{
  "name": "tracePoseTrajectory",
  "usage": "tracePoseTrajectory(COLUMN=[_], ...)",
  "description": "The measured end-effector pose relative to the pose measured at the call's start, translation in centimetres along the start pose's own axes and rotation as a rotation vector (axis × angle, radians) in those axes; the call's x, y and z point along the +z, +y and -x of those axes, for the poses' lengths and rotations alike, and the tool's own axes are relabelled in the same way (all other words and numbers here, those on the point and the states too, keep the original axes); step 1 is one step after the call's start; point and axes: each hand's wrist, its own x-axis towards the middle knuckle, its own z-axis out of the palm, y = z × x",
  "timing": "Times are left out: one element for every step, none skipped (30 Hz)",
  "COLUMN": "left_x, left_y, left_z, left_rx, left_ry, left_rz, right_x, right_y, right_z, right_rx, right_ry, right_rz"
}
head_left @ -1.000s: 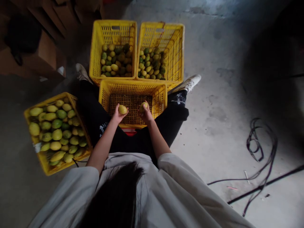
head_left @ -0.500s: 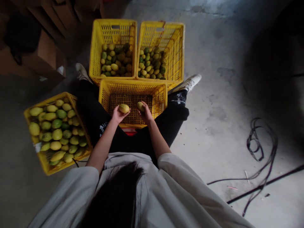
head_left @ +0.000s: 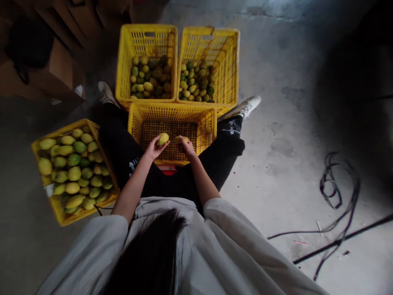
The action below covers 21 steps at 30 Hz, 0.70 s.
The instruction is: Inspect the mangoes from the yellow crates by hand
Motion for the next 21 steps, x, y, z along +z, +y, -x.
tracePoseTrajectory(left_x=[0.0, 0.0, 0.0, 0.0, 0.1, 0.1, 0.1, 0.1, 0.1, 0.0, 0.0, 0.0, -0.1, -0.1, -0.1, -0.2, -0.2, -0.2, -0.1, -0.1, -0.1], left_y=[-0.1, -0.1, -0.2, -0.3, -0.4, -0.4, -0.5, -0.5, -0.5, -0.5, -0.5, -0.4, -0.4, -0.4, -0.3, -0.3, -0.3, -0.2, -0.2, -0.2, -0.1], left_z=[0.0, -0.1, -0.1, -0.1, -0.1, -0.2, -0.2, -0.2, -0.3, -0.4, -0.5, -0.6, -0.6, -0.7, -0.8, -0.8, -0.8, -0.7, -0.6, -0.5, -0.4], left_rx=[-0.004, -0.005, -0.001, 0.009, 0.02, 0.032, 0.043, 0.051, 0.057, 0.064, 0.072, 0.08, 0.086, 0.091, 0.094, 0.098, 0.102, 0.106, 0.112, 0.119, 0.125], left_ry=[0.013, 0.024, 0.035, 0.044, 0.056, 0.068, 0.08, 0.092, 0.1, 0.103, 0.1, 0.096, 0.094, 0.096, 0.099, 0.103, 0.105, 0.101, 0.088, 0.073, 0.059], left_rz=[-0.004, -0.007, -0.005, 0.0, 0.006, 0.01, 0.013, 0.015, 0.016, 0.016, 0.014, 0.01, 0.004, -0.003, -0.008, -0.009, -0.004, 0.007, 0.023, 0.042, 0.061], right_x=[-0.1, -0.2, -0.4, -0.6, -0.7, -0.9, -1.0, -1.1, -1.1, -1.1, -1.0, -0.9, -0.8, -0.7, -0.6, -0.5, -0.4, -0.3, -0.2, -0.1, -0.1], right_y=[0.1, 0.2, 0.3, 0.5, 0.6, 0.7, 0.9, 1.0, 1.1, 1.2, 1.2, 1.2, 1.2, 1.2, 1.2, 1.1, 1.1, 1.0, 0.9, 0.8, 0.8], right_z=[-0.1, -0.2, -0.4, -0.6, -0.8, -0.9, -1.1, -1.2, -1.3, -1.3, -1.3, -1.3, -1.2, -1.1, -1.0, -0.9, -0.8, -0.7, -0.6, -0.5, -0.4], right_rx=[0.002, 0.006, 0.008, 0.007, 0.004, -0.001, -0.006, -0.008, -0.005, 0.001, 0.009, 0.018, 0.026, 0.028, 0.027, 0.024, 0.02, 0.013, 0.005, -0.001, -0.004], right_ry=[0.028, 0.054, 0.076, 0.098, 0.121, 0.138, 0.153, 0.163, 0.167, 0.165, 0.156, 0.142, 0.126, 0.114, 0.113, 0.121, 0.135, 0.153, 0.169, 0.182, 0.192], right_rz=[0.038, 0.061, 0.074, 0.081, 0.086, 0.087, 0.081, 0.068, 0.045, 0.014, -0.02, -0.05, -0.068, -0.069, -0.053, -0.029, -0.004, 0.017, 0.029, 0.034, 0.037])
